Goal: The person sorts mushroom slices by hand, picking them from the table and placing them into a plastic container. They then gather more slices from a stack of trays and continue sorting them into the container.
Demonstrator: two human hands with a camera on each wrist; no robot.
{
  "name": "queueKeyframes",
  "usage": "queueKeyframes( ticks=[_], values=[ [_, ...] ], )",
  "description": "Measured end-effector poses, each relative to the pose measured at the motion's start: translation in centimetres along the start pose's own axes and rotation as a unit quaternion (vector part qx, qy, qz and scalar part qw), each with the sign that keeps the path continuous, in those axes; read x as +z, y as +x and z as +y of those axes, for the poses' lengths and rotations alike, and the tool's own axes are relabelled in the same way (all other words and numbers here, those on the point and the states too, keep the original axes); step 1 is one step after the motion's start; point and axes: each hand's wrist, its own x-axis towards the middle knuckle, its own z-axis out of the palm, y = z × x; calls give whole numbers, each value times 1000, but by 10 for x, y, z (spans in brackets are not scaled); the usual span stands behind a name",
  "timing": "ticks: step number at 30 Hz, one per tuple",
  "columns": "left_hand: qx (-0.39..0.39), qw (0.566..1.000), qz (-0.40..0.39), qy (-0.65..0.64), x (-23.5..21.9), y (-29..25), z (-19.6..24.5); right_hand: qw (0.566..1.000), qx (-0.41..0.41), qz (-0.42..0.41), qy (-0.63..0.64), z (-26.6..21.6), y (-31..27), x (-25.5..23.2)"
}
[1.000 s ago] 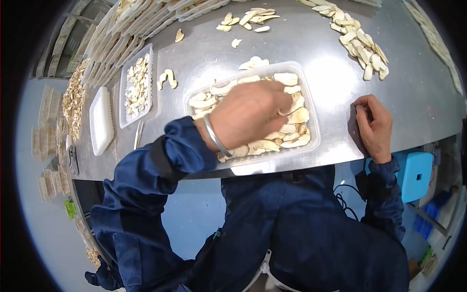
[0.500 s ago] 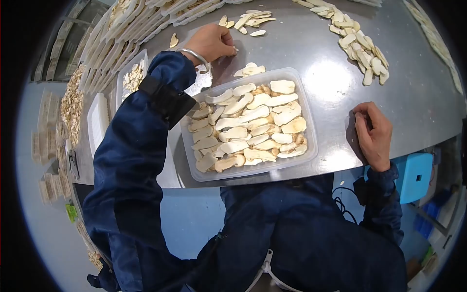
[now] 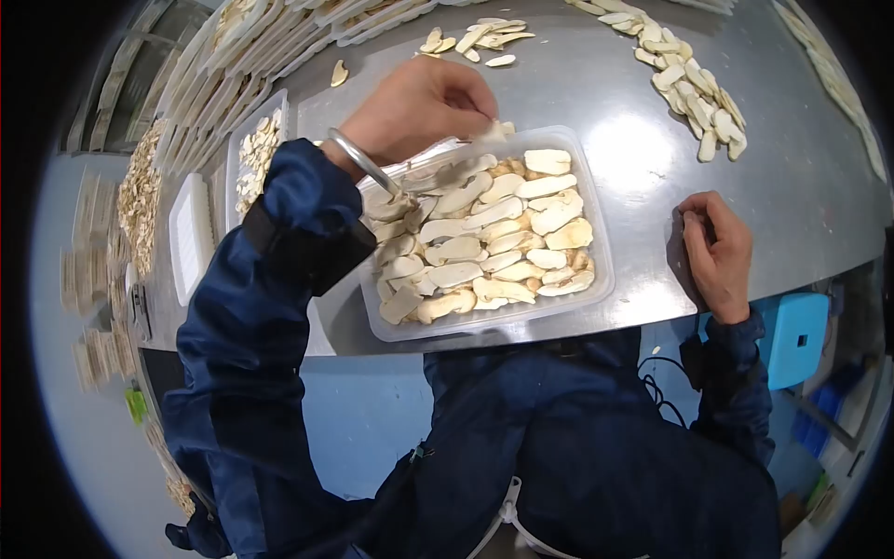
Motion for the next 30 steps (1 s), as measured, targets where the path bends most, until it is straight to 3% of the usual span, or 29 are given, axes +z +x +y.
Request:
queueKeyframes(
  ticks=[5,12,16,19,22,25,28,30],
  values=[
    [-56,997,-33,48,26,-6,16,1000,-3,7,-2,-1,-1,0],
    [71,974,23,213,32,-8,19,1000,-11,6,-16,1,-1,-1],
    [86,975,105,174,6,-2,6,1000,-9,8,-10,1,-1,0],
    [-3,976,95,194,-12,7,0,1000,-5,3,-9,-2,1,-2],
    [-23,979,17,201,-6,14,-12,1000,0,4,-4,-1,0,-2],
    [-20,985,-31,171,-1,20,-18,1000,2,5,2,1,-1,-1],
    [28,976,-39,210,1,23,-18,1000,-4,0,-7,1,0,-1],
    [15,978,-37,205,2,24,-16,1000,-6,-2,-10,1,0,-1]
  ],
)
